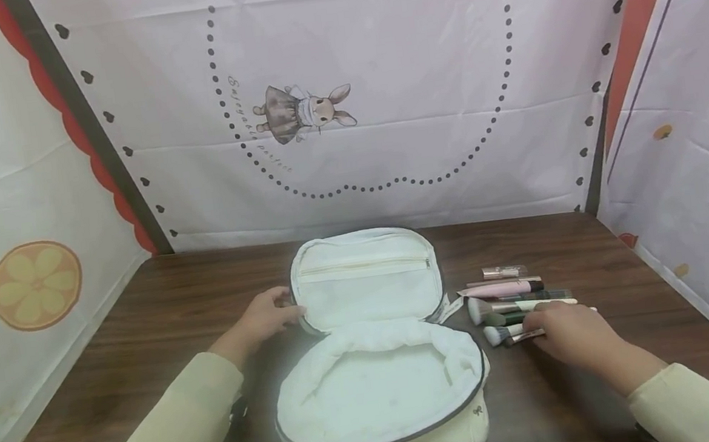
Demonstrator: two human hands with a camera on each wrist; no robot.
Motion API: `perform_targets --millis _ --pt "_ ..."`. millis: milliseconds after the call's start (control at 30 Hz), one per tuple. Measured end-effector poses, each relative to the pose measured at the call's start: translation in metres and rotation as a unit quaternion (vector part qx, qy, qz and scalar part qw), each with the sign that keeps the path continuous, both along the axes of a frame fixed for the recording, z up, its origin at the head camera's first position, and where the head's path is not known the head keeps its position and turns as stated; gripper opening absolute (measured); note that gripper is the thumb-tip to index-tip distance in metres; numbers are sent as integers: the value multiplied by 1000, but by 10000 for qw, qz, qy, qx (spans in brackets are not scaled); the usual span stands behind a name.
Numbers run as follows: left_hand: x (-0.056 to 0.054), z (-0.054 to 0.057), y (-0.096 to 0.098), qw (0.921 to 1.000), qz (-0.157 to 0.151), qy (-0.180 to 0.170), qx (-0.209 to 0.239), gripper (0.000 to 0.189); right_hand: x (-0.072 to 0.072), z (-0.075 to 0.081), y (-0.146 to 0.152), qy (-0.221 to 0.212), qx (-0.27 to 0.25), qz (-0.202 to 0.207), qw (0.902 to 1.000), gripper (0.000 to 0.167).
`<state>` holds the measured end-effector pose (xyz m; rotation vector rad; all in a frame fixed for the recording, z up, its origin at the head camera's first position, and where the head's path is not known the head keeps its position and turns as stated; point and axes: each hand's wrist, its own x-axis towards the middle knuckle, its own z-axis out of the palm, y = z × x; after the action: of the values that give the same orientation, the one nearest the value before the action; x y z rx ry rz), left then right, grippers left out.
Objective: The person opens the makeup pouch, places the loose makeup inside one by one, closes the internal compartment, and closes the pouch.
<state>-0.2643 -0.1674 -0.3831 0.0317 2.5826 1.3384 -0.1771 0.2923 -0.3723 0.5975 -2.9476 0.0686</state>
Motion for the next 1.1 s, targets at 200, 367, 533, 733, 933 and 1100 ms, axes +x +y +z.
perform_targets --millis 200,367,533,733,933,1100 --pt "0 3 1 10000 -1 21 24 68 -1 -2 2 188 -15 302 9994 20" --pt "-1 3 1 10000 10 13 58 69 -1 -3 2 96 -16 383 9992 22" --pt "0 4 0 10000 33 -2 67 69 -3 -3 0 -125 -7 508 9986 24" --pt "1 5 1 10000 14 -16 61 68 -3 0 -1 -567 -99 623 9964 27" --pt "2 6 1 10000 -30 83 -17 67 -6 8 -4 -938 -293 478 9940 26" --pt "-1 2 -1 9999 -3 78 -134 67 -12 20 -9 -821 -454 574 9939 22"
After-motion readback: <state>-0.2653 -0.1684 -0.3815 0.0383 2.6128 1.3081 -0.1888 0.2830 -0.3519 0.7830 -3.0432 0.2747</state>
